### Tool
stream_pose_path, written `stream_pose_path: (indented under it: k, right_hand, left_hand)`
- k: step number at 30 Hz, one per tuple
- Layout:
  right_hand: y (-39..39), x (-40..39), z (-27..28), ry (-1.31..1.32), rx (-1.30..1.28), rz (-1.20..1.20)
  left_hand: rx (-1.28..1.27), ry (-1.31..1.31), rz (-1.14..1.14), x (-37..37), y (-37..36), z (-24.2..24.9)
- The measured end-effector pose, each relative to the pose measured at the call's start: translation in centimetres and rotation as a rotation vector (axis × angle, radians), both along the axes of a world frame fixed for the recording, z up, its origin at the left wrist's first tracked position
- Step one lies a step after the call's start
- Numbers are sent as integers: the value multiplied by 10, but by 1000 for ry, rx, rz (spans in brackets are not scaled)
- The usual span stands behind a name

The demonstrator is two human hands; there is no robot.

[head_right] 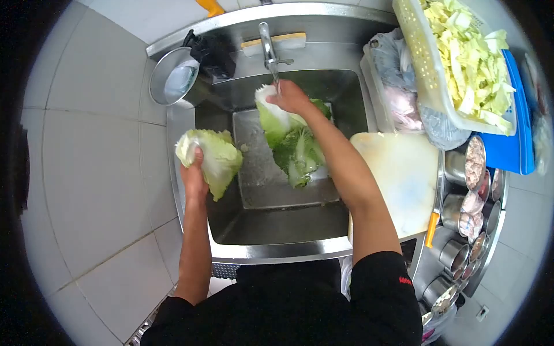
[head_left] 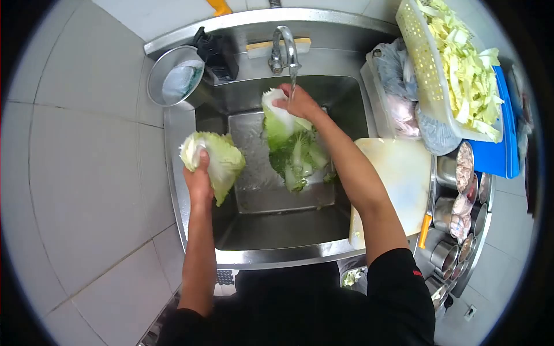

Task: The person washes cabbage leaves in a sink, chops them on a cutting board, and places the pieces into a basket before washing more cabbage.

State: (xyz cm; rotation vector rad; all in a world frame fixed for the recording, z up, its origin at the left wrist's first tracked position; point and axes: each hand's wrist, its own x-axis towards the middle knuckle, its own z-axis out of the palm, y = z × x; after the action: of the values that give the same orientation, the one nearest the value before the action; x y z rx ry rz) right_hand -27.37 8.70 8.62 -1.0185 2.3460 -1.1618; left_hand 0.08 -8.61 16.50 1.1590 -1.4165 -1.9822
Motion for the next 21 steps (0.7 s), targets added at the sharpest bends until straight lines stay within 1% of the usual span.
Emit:
stream_pose_path:
  k: [1,2,4,5,7,8,9,10,11,12,13,15,16,17,18,19,21]
  right_hand:
    - [-3,4,27,52,54,-73]
    - [-8,6,36,46,62,-83]
    - [-17,13,45,-66,-63,38]
    - [-16,19,55,-73,-63,36]
    - [-18,25,79,-246,-84,31]
    - [-19,23,83,-330,-81,31]
    - [-19,24,86,-321,-85,36]
    - [-17,32,105,-457,-143,5]
    - [-16,37,118,-591,-201,-25]
    - [-19,39,119,-577,-150,-74]
    - [-21,39,115,-565,-152,-73]
    - [-20,39,105,-383,5,-209]
    - [-16,39,114,-346,79,-246]
    - [-10,37,119,-350,82,-261]
    - [-4,34,125,-307,166,-298]
    - [1,31,125,-265,249,-336]
    - [6,25,121,-268,263,-377]
  left_hand:
    - [-9,23,-8,-8,0,6]
    - [-1,17,-19,-15,-1,8]
    - [-16,51,-13,-24,-2,8]
    - [-17,44,-14,-28,-3,5]
    - [-18,67,-80,-43,-10,1]
    - [-37,26,-108,-52,-16,-7]
    - [2,29,-186,-62,-19,-15]
    - [41,36,-265,-74,-19,-21]
    - [82,-20,-315,-87,-14,-24]
    - [173,-4,-352,-100,-5,-29]
    - [280,31,-406,-109,6,-31]
    - [390,44,-536,-126,22,-39]
    - [394,41,-547,-131,31,-35]
    - [629,121,-482,-135,41,-27]
    - [863,199,-410,-139,50,-19]
    - [870,189,-424,-141,56,-18]
    - [976,347,-595,-147,68,-15]
